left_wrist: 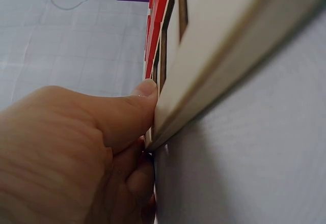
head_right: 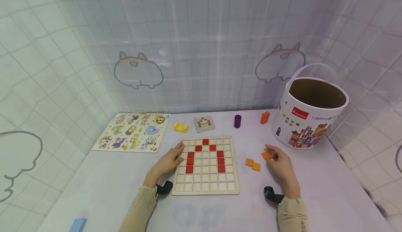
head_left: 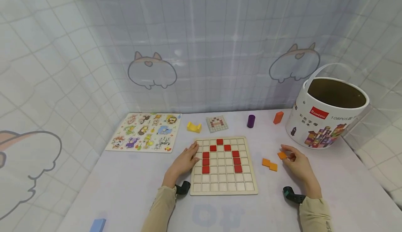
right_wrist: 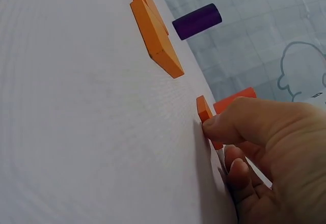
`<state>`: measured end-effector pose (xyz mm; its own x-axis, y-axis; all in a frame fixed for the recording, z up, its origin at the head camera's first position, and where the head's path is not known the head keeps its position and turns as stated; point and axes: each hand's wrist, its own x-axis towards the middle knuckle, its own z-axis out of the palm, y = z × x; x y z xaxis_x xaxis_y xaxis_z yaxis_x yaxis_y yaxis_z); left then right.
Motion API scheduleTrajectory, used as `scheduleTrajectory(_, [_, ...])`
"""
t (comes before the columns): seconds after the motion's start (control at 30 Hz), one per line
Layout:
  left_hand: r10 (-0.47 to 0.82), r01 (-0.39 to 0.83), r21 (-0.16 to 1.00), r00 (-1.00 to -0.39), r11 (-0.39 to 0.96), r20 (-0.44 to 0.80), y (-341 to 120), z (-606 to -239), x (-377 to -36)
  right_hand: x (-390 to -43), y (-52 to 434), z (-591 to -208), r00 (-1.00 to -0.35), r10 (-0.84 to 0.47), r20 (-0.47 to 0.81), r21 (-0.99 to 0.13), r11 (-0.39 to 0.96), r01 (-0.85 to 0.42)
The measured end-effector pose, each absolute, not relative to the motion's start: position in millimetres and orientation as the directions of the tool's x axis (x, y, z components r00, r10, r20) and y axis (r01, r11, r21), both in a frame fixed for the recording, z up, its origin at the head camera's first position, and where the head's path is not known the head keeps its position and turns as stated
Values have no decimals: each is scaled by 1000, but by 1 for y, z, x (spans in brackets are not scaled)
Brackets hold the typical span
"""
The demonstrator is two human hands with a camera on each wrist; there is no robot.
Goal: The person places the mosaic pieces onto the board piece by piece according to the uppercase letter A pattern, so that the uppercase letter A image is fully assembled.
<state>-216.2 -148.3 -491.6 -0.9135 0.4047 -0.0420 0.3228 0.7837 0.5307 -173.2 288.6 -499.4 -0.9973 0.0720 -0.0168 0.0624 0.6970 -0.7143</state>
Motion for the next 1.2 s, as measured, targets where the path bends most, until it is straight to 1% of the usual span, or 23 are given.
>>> scheduleTrajectory(0.17, [402,322,529,-915,785,-40,-148,-493,-216,-173,287,-499,-997,73,-37,-724,686,77])
scheduleTrajectory(0.3, [401,320,524,-915,790,-46,-148,-493,-216,-174,285,-501,-996,86,10,-721,691,52])
scheduleTrajectory(0.47, [398,315,522,-916,793,-51,-148,-492,-216,-176,282,-504,-992,93,84,-692,722,10])
scheduleTrajectory(0.63, [395,311,532,-917,787,-49,-147,-490,-215,-178,278,-502,-992,93,85,-675,738,11])
scheduleTrajectory(0.77, [396,313,537,-917,784,-44,-148,-490,-215,-179,276,-499,-993,100,63,-699,715,28])
scheduleTrajectory(0.93, [397,315,532,-917,786,-44,-148,-490,-216,-180,269,-494,-991,93,96,-723,691,-6])
scheduleTrajectory(1.2, [394,304,530,-917,792,-63,-147,-490,-216,-185,250,-482,-996,70,62,-772,635,-4])
